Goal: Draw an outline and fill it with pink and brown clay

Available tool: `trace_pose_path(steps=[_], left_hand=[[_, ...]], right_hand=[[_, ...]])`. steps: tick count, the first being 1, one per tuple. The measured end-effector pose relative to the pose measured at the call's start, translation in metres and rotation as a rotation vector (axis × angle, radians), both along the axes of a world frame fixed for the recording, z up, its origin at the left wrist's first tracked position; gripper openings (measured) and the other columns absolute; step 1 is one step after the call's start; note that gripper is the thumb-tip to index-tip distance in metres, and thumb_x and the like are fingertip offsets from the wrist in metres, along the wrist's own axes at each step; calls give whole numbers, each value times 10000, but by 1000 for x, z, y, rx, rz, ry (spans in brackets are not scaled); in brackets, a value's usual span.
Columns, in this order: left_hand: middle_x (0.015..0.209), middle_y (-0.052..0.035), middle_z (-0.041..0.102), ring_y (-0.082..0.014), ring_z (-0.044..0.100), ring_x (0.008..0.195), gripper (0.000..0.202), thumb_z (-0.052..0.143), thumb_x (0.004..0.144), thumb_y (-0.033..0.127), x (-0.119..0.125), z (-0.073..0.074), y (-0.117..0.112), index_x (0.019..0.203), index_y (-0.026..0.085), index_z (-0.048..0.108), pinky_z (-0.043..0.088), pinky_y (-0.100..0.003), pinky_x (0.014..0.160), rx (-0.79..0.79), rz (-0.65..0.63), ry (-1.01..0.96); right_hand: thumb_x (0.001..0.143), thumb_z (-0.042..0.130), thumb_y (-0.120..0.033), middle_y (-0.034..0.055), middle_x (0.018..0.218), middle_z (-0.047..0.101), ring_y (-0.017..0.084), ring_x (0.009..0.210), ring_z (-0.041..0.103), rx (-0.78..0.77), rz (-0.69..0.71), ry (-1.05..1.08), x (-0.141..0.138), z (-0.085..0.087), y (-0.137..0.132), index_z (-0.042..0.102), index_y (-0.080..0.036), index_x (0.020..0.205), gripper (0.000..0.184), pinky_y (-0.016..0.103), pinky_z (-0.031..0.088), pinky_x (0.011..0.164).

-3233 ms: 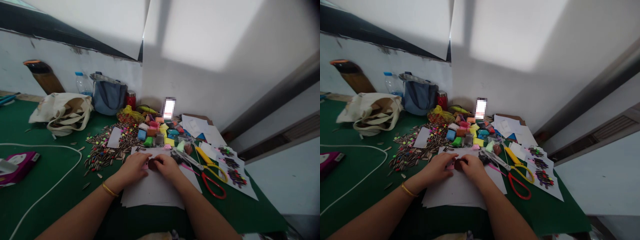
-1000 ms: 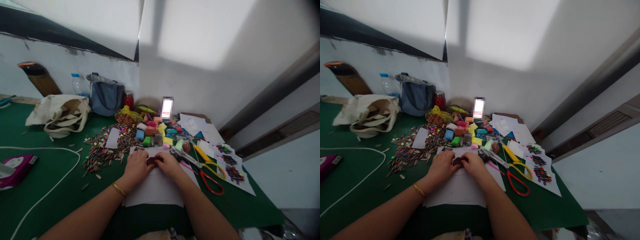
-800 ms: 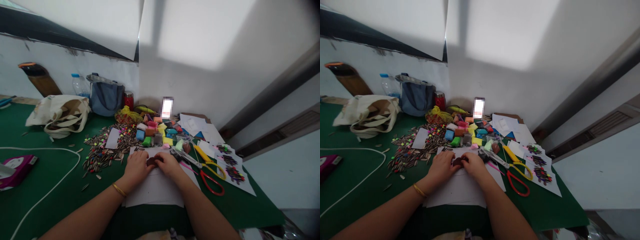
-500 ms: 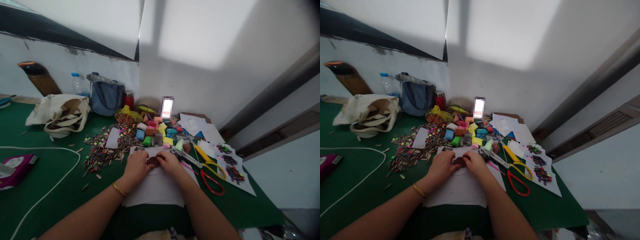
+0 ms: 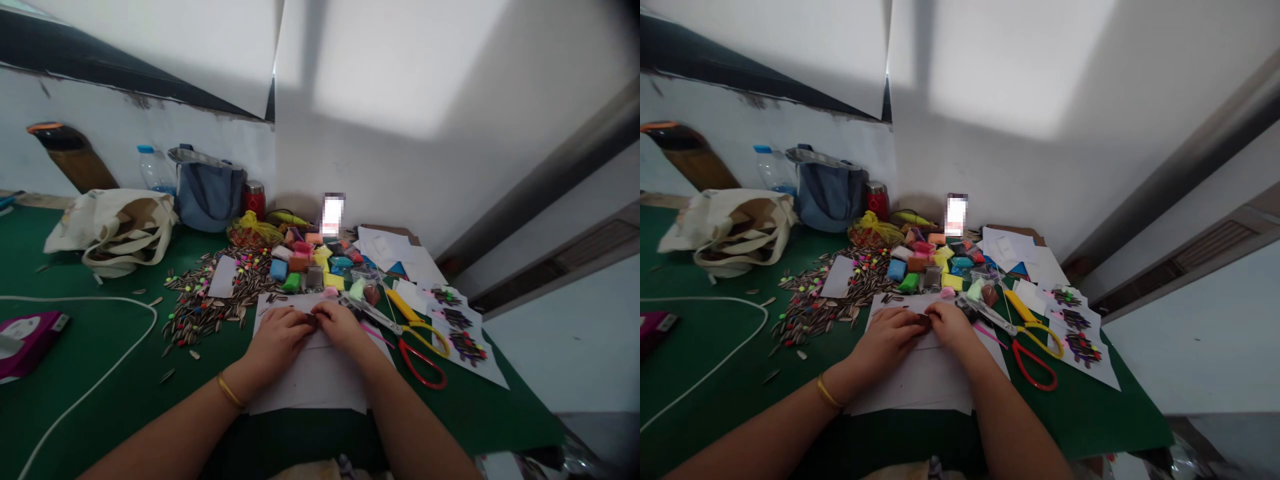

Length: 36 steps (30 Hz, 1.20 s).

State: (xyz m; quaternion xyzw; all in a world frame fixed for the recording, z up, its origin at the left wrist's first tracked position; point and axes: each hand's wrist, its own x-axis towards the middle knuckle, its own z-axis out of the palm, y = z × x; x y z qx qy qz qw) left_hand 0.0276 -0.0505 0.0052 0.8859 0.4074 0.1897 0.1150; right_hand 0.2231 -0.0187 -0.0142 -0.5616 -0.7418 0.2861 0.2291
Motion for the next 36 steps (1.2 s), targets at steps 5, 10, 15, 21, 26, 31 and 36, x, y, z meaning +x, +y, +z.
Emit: trace_pose_path(steps=[5, 10, 15, 21, 26, 31, 36], left_hand=[[1262, 4, 632, -240, 475, 1186, 312, 538, 910, 231, 1, -4, -2, 1183, 340, 643, 296, -439, 1043, 25, -25, 22], [1288, -5, 617, -240, 478, 1188, 324, 526, 917, 241, 1, -6, -1, 1209, 339, 629, 303, -436, 1049, 9, -37, 28], [1246, -17, 633, -240, 496, 1162, 302, 529, 913, 233, 1, -8, 0, 1177, 325, 643, 278, -460, 1073, 38, -60, 20], [1235, -20, 632, -243, 499, 1171, 311, 567, 886, 216, -1, -14, 1, 1172, 316, 635, 257, -487, 1089, 76, -54, -13], [1242, -20, 625, -242, 501, 1183, 332, 571, 868, 198, -1, -13, 2, 1178, 306, 615, 269, -485, 1093, 44, -44, -27], [1300, -33, 574, -246, 487, 1222, 458, 634, 799, 165, -2, -14, 1, 1230, 291, 547, 227, -504, 1134, -9, 4, -46], [1346, -66, 531, -270, 459, 1265, 577, 673, 775, 216, -5, -19, 4, 1314, 266, 471, 231, -515, 1143, -30, 45, -42]], right_hand=[[854, 514, -107, 53, 984, 726, 187, 923, 653, 7, 1, -9, 1, -1, 0, 711, -188, 1012, 265, 304, 479, 867], [865, 499, -100, 59, 986, 727, 188, 919, 654, 3, 1, -17, 1, 2, -2, 705, -183, 1023, 272, 300, 482, 859], [891, 492, -125, 72, 1057, 711, 203, 984, 633, 94, 8, -51, 5, 10, -8, 688, -176, 1055, 260, 320, 464, 898], [915, 484, -152, 81, 1034, 691, 207, 981, 614, 218, -18, -125, 12, 11, -30, 678, -179, 1070, 249, 332, 461, 902], [893, 502, -118, 71, 1074, 659, 204, 1004, 579, 253, 73, -162, 13, 7, -55, 668, -216, 1155, 325, 325, 459, 917], [905, 522, -156, 77, 1088, 625, 214, 1010, 542, 298, 157, -227, 12, 7, -65, 681, -237, 1152, 305, 338, 447, 910], [912, 533, -169, 74, 1044, 608, 206, 980, 528, 296, 151, -233, 11, 6, -63, 705, -248, 1086, 257, 335, 443, 877]])
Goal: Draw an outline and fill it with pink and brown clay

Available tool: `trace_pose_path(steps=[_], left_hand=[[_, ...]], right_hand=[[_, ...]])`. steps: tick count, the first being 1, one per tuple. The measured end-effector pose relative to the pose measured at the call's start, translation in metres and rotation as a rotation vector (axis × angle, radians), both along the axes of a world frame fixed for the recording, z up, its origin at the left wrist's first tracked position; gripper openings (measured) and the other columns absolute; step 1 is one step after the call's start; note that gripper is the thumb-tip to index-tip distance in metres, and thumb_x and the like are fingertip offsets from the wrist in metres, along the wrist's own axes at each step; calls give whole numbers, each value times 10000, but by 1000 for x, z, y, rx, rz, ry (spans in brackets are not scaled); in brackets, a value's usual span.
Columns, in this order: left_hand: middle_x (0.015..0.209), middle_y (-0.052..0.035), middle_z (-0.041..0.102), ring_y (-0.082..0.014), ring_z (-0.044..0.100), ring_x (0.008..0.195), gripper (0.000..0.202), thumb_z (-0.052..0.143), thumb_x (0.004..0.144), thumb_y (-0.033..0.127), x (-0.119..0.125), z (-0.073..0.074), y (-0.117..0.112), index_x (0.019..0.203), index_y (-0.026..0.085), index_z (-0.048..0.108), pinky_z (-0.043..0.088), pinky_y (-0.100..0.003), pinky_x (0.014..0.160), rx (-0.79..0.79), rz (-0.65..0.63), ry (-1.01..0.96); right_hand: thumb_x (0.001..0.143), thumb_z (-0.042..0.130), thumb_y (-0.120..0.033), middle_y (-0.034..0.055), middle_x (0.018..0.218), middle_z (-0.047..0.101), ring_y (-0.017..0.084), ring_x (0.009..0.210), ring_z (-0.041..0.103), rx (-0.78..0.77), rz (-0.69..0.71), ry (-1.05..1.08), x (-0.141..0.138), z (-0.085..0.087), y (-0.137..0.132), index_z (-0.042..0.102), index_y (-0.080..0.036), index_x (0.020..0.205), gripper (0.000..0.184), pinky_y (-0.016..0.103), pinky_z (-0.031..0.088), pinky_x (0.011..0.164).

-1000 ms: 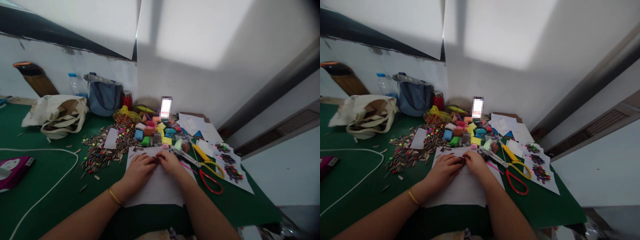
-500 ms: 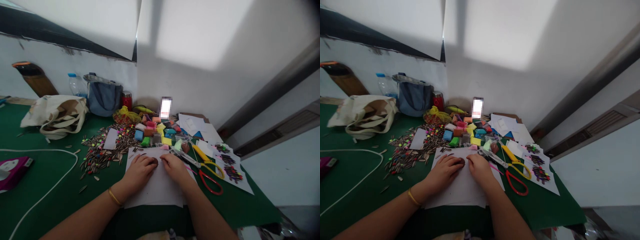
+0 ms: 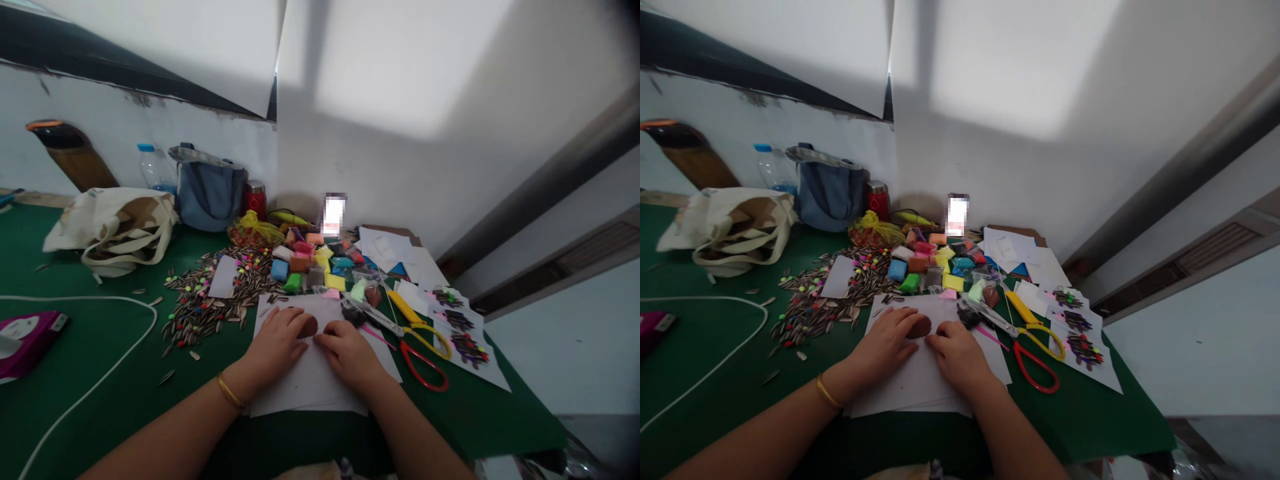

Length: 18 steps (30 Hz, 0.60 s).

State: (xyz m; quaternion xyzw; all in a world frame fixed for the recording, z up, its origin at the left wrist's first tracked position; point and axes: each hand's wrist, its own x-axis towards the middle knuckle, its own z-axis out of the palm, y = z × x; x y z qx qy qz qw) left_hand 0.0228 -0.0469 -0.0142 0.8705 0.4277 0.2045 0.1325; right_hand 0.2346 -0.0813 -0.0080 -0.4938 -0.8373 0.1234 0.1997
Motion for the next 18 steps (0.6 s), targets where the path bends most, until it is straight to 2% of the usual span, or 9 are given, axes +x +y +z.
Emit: trace_pose_path(steps=[5, 10, 18], left_hand=[[1341, -58, 536, -265, 466, 1259, 574, 664, 776, 192, 1, 2, 0, 1310, 276, 470, 229, -520, 1143, -23, -10, 0], [1291, -37, 562, -256, 496, 1216, 440, 648, 784, 172, 1, 6, 0, 1198, 295, 562, 235, -523, 1131, -22, -36, -3], [1267, -43, 574, -261, 495, 1199, 384, 655, 795, 190, 1, 6, 0, 1161, 302, 623, 248, -528, 1115, -7, -63, -3]], right_hand=[[909, 531, -161, 65, 998, 592, 196, 959, 520, -18, -42, 56, -3, -2, 5, 712, -238, 1038, 235, 330, 446, 867], [885, 538, -121, 60, 965, 580, 195, 937, 516, -30, -69, 61, -4, -3, 7, 709, -238, 1043, 261, 331, 445, 853], [852, 551, -89, 53, 962, 575, 194, 935, 515, -22, -66, 88, -4, -8, 7, 713, -252, 1040, 296, 331, 437, 855]])
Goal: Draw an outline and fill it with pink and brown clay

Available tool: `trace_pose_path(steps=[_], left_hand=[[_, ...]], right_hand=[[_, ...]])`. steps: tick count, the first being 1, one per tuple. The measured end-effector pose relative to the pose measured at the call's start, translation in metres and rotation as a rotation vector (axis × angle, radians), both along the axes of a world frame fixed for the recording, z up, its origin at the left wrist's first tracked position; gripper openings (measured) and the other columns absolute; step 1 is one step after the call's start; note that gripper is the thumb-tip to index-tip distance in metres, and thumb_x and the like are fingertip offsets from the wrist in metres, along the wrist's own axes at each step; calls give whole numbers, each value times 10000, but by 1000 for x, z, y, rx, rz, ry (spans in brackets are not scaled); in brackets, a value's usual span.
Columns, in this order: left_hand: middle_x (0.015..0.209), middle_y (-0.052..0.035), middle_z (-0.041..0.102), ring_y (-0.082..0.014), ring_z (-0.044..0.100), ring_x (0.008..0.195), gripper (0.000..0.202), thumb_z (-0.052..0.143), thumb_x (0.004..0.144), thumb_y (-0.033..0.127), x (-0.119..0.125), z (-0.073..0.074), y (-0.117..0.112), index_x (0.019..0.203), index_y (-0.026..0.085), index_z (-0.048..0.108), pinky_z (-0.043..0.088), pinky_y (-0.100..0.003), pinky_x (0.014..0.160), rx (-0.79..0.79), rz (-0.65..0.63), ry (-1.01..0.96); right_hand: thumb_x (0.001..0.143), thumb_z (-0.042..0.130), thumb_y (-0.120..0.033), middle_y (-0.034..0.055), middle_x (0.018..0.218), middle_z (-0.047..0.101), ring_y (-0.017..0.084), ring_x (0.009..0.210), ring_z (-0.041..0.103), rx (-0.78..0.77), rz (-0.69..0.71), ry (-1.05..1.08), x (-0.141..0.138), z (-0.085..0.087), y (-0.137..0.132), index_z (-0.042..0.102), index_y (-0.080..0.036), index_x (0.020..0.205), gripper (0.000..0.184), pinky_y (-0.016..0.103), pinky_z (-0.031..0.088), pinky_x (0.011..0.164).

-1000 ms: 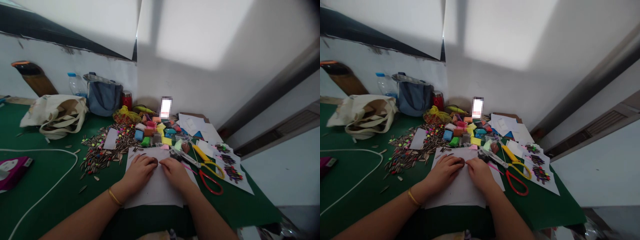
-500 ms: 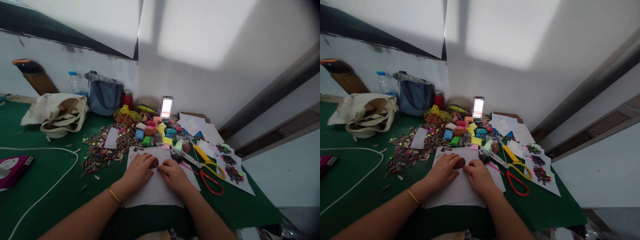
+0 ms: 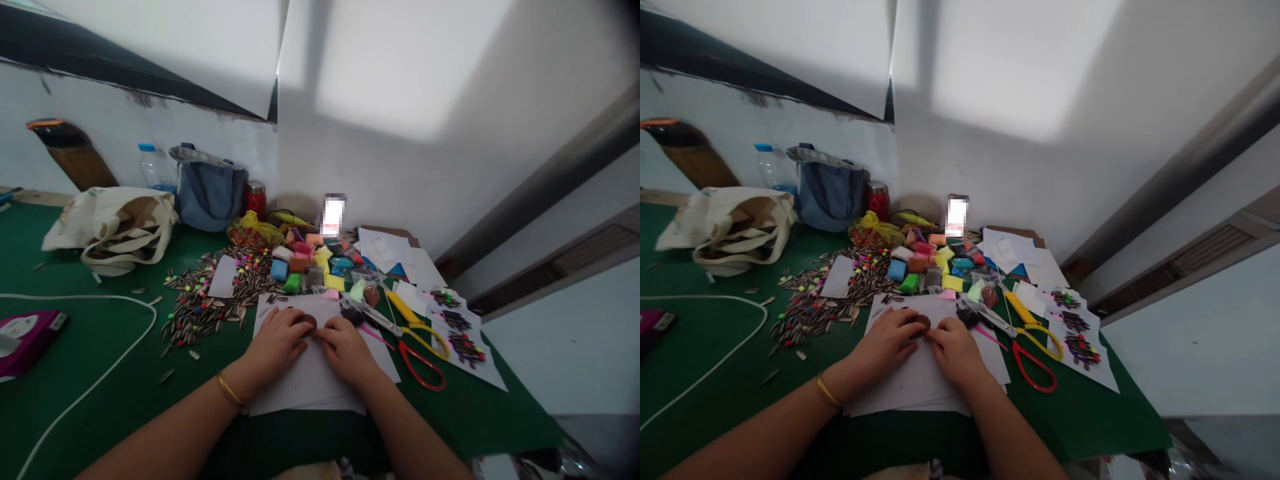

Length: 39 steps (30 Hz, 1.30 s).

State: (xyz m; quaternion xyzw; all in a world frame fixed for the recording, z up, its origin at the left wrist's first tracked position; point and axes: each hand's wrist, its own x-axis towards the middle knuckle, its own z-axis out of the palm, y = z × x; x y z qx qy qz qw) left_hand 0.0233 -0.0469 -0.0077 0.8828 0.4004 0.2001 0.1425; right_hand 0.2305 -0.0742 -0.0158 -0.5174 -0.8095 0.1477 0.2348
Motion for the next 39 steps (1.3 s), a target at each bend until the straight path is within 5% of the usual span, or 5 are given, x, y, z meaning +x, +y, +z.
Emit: trace_pose_path(steps=[13, 27, 39], left_hand=[[1286, -31, 605, -272, 491, 1209, 238, 617, 848, 210, -7, -2, 3, 1020, 332, 727, 298, -534, 1081, 75, -47, 13], [1229, -24, 626, -242, 519, 1169, 352, 646, 794, 124, -7, 2, 1, 1066, 342, 696, 288, -519, 1090, 75, -28, -2], [1195, 13, 662, -245, 540, 1140, 191, 612, 874, 253, -5, -11, -1, 929, 388, 734, 314, -518, 1054, 117, 16, -5]], right_hand=[[900, 545, -148, 48, 947, 587, 180, 920, 533, -13, -22, 35, 0, 3, 1, 722, -231, 1012, 226, 311, 435, 845], [884, 539, -117, 47, 933, 596, 182, 916, 545, -20, -38, 108, -4, 3, 0, 714, -217, 961, 216, 307, 433, 836], [883, 524, -110, 39, 906, 599, 178, 898, 559, -42, -73, 124, -11, 4, 0, 717, -238, 907, 233, 284, 428, 806]])
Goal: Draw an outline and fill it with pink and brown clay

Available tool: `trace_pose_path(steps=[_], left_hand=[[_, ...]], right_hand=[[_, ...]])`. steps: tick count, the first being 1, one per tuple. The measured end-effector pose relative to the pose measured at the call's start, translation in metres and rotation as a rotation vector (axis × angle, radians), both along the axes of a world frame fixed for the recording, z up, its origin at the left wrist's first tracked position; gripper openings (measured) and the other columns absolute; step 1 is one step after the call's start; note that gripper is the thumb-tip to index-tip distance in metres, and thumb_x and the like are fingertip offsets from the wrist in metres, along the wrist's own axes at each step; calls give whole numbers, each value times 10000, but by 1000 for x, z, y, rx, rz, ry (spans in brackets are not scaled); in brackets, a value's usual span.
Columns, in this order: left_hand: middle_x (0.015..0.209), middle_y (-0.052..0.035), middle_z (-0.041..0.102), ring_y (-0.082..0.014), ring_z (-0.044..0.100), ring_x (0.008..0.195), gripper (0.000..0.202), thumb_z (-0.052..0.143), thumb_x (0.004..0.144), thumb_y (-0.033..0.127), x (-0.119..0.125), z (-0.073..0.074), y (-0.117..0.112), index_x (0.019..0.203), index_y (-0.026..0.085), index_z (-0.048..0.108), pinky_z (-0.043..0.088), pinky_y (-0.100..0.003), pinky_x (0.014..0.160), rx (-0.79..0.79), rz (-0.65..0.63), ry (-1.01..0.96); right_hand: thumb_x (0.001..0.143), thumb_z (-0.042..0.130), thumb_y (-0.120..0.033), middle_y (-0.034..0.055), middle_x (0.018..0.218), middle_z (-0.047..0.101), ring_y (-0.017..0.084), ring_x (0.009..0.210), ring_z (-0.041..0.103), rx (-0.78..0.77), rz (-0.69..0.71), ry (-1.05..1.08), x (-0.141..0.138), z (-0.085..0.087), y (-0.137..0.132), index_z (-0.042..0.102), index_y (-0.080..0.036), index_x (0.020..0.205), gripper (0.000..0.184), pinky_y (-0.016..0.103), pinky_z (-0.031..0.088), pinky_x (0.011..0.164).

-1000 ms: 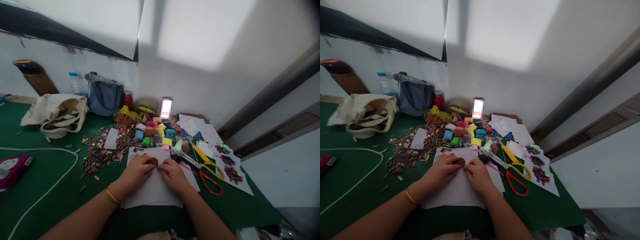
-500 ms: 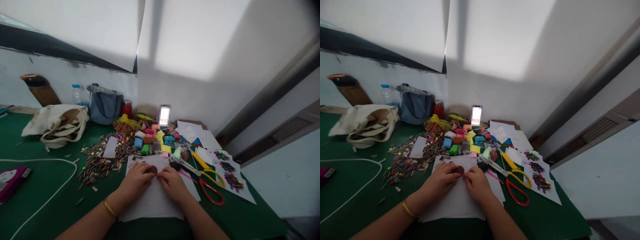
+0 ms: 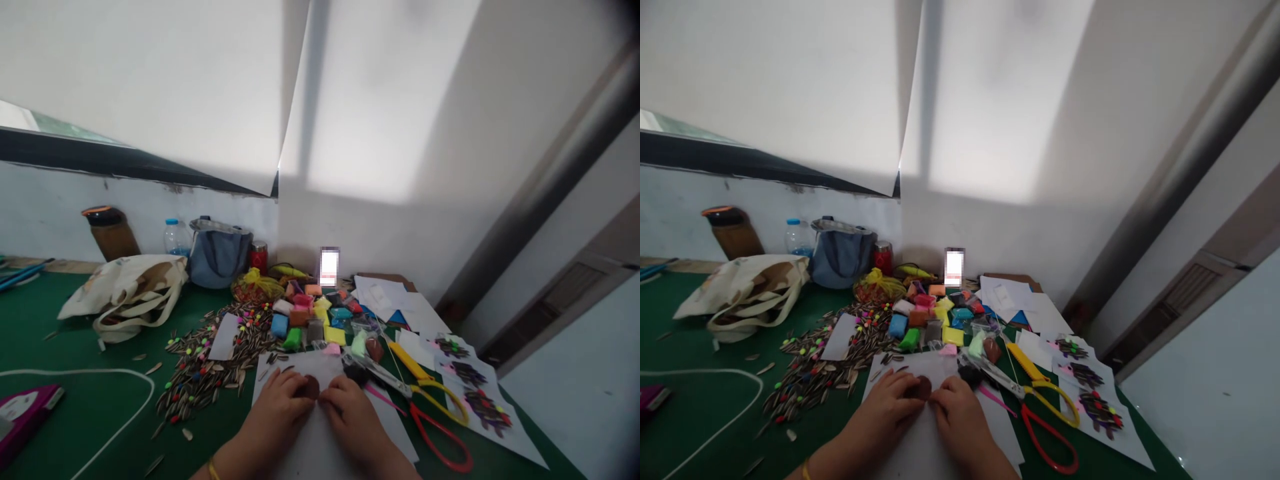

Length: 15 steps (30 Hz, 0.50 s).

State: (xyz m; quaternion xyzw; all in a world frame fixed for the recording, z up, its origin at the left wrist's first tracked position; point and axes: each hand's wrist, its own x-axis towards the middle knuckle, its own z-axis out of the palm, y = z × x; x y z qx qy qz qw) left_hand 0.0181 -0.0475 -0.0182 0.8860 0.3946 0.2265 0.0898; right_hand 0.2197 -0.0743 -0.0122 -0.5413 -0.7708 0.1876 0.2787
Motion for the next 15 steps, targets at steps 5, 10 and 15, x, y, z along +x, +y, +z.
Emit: trace_pose_path(steps=[5, 10, 15], left_hand=[[1167, 5, 663, -236, 545, 1115, 156, 654, 841, 240, 0, -4, 1, 884, 361, 742, 316, -486, 1056, 41, 0, -15], [1162, 6, 658, -232, 544, 1108, 186, 661, 829, 222, -1, -4, 2, 909, 370, 741, 334, -467, 1046, 56, -8, -28], [1114, -15, 672, -234, 553, 1086, 145, 663, 821, 233, 0, -6, 3, 857, 342, 751, 374, -448, 1026, 106, -16, -38]], right_hand=[[888, 521, -138, 44, 902, 601, 186, 898, 563, -4, -8, -11, -2, 0, -1, 717, -237, 875, 220, 285, 429, 792], [873, 528, -117, 41, 900, 606, 183, 892, 567, -3, -16, -18, -3, 1, 0, 720, -241, 864, 229, 280, 427, 786], [866, 527, -114, 40, 894, 607, 181, 884, 566, 16, -13, -6, -3, -2, 2, 719, -240, 856, 230, 278, 426, 781]])
